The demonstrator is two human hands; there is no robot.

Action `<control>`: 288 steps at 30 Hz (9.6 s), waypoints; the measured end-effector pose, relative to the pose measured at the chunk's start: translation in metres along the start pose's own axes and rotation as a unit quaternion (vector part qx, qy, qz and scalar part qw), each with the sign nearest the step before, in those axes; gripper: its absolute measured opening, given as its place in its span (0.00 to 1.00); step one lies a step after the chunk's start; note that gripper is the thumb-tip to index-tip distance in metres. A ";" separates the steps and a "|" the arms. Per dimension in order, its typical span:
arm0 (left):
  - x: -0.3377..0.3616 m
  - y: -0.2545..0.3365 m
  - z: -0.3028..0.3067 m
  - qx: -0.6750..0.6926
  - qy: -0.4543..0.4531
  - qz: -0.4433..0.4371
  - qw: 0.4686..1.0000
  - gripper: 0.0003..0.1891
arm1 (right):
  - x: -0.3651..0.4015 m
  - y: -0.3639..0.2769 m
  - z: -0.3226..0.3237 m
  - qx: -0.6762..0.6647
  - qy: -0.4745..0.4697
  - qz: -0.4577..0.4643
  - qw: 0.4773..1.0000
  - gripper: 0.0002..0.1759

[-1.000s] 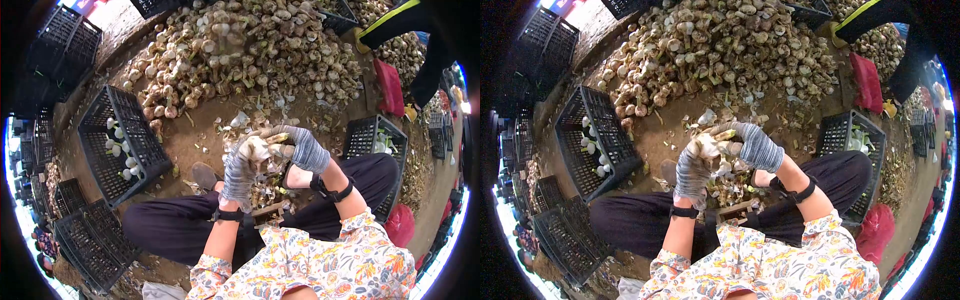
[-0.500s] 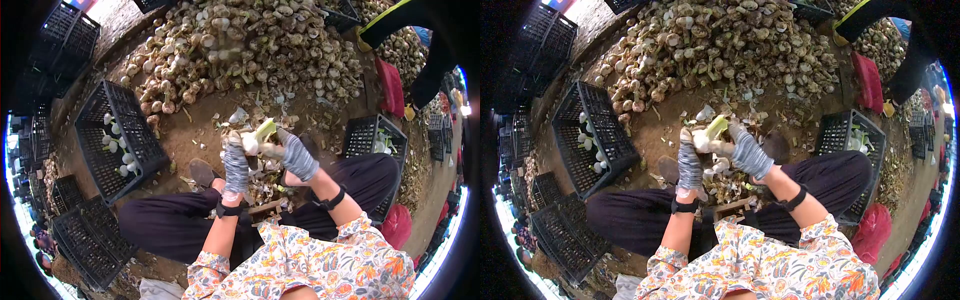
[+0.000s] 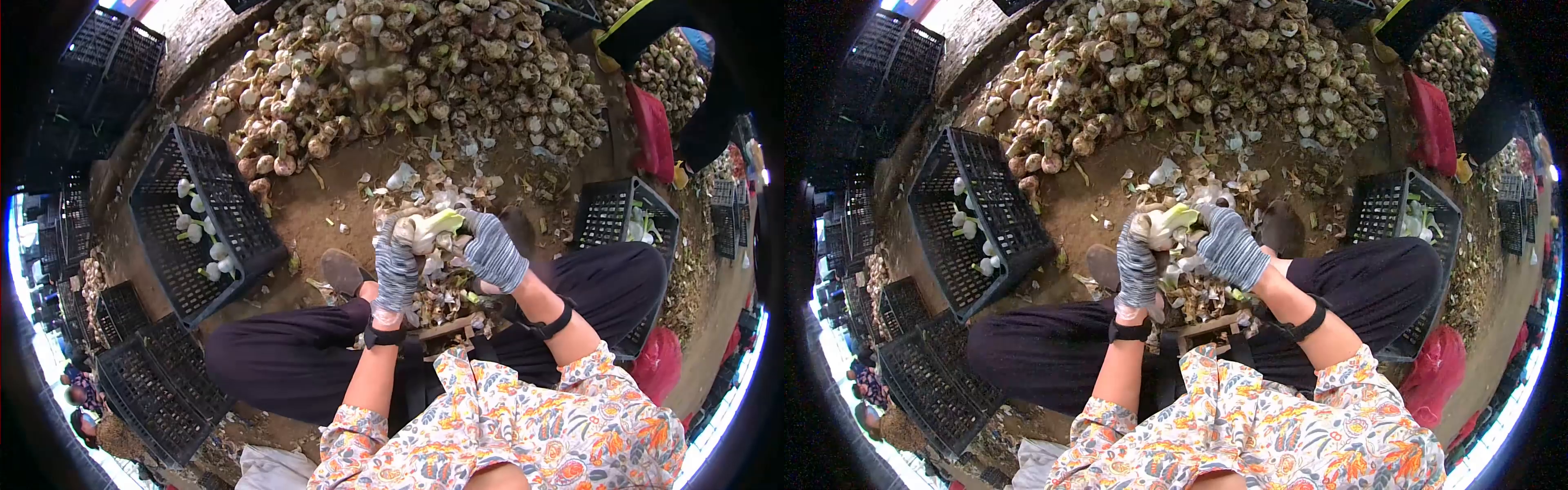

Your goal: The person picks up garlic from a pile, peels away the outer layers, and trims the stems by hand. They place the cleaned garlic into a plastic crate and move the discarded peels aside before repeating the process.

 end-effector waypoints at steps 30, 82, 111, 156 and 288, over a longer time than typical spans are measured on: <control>0.023 0.009 -0.026 0.006 -0.190 0.148 0.971 0.28 | 0.002 0.053 0.035 -0.131 0.140 -0.105 0.976 0.16; 0.015 0.005 -0.026 0.185 -0.116 0.045 0.975 0.32 | 0.006 0.005 0.028 -0.366 0.143 -0.113 0.912 0.05; 0.004 0.065 0.107 0.476 0.048 -0.026 0.878 0.16 | -0.025 0.141 -0.037 0.181 -0.138 -0.218 0.949 0.20; -0.003 0.028 0.001 0.025 -0.065 -0.046 0.997 0.33 | -0.061 0.008 -0.003 -0.140 -0.044 0.020 0.989 0.15; -0.014 0.010 0.026 0.079 0.093 0.257 0.959 0.35 | -0.034 -0.007 -0.022 -0.142 -0.102 0.011 0.985 0.13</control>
Point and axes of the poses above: each hand's wrist, its own x-axis away from the middle knuckle, its own z-axis out of the back of the hand, y = z × x, the point moved 7 cm from there along -x, towards the middle knuckle, and after that the axes turned 14 degrees about z, right-handed, at the moved point
